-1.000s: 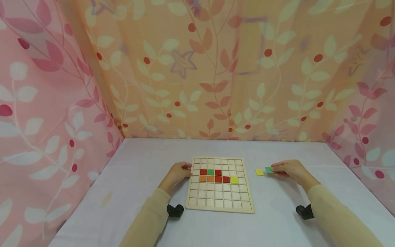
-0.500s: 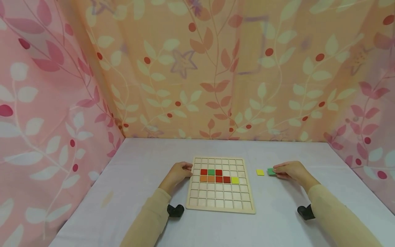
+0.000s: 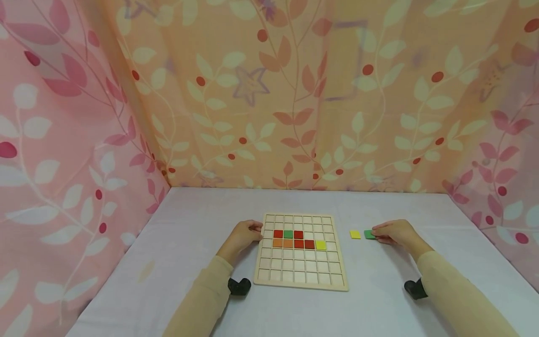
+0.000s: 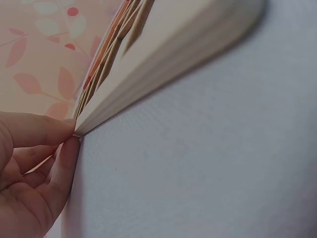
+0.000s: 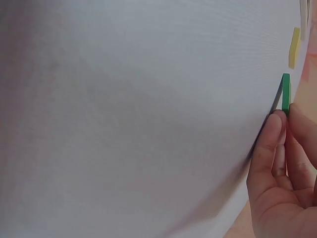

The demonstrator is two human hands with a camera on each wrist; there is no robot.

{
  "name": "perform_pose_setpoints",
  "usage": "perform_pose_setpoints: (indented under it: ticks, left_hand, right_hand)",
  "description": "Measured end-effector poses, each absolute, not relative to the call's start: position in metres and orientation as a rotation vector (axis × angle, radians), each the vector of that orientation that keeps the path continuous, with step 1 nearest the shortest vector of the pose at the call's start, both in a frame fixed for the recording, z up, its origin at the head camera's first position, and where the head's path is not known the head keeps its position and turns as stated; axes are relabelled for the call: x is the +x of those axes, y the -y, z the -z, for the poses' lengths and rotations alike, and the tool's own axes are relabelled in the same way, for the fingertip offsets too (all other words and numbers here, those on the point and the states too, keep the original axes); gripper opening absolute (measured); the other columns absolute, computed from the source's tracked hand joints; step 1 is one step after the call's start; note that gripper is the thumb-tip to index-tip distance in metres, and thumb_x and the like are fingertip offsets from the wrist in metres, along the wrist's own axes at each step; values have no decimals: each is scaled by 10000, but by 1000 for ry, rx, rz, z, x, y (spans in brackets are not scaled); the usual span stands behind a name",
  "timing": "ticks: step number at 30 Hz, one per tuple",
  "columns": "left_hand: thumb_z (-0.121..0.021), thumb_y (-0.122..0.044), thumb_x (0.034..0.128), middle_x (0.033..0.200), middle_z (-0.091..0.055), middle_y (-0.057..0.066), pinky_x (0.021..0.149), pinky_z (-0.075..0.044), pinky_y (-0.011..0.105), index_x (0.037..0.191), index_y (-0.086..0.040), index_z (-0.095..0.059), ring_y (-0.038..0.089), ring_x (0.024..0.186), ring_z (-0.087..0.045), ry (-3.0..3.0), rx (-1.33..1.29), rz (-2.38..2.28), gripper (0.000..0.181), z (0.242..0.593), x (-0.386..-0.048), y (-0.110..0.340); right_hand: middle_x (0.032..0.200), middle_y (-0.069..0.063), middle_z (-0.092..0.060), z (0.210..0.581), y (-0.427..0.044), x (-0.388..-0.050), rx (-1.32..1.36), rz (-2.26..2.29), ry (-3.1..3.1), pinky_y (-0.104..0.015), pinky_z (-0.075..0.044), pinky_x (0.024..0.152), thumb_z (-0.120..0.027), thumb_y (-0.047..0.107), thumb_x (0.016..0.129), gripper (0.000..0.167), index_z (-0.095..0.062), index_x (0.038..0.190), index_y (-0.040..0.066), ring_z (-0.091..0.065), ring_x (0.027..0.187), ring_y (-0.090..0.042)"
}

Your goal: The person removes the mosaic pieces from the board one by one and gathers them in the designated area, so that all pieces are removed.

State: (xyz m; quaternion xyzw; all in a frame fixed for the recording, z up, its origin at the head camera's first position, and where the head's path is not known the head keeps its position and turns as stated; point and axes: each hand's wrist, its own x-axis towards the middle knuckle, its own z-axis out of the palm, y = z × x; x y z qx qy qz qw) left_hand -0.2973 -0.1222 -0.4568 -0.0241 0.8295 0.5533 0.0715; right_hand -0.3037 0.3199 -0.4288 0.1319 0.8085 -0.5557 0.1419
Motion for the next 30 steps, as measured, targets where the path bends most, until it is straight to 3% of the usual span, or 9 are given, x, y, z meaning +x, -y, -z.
perform_pose_setpoints:
  ticks: [8,16,21,26,30]
  left_hand:
    - [-709,89,816,985,-650,112,729,-518,222,1194,59,-644,147,858,-576,-2496,-72,-1665,385,456,-297,121]
    - [-706,82,822,992,-648,110,733,-512,218,1194,51,-647,149,864,-573,-2497,-65,-1668,378,456,-297,122]
    - [-703,91,820,984,-643,116,729,-516,223,1190,66,-644,149,858,-571,-2496,-59,-1671,376,456,-296,122]
    - [-699,93,822,984,-645,118,738,-520,228,1183,64,-646,152,862,-576,-2491,-64,-1670,366,458,-296,122]
    - [-698,86,825,989,-649,125,752,-522,237,1183,63,-644,164,875,-583,-2495,-59,-1668,363,458,-297,123]
  right_hand:
    - [717,84,-682,429,-319,-304,364,1560,-2389,-197,-569,641,-708,50,892,323,-654,1131,-161,-636,635,-16]
    - [733,74,-683,429,-316,-302,359,1508,-2433,-202,-569,643,-668,71,924,321,-640,1144,-162,-633,636,-30]
    - [720,65,-691,427,-315,-298,394,1545,-2452,-203,-572,652,-648,110,936,405,-590,1214,-179,-649,648,-26]
    - [789,77,-709,418,-307,-296,414,1510,-2472,-190,-567,703,-644,244,959,509,-556,1307,-116,-653,714,-34]
    - [866,19,-741,410,-289,-295,291,1589,-2455,-208,-580,728,-646,224,965,502,-555,1296,-141,-677,742,-38]
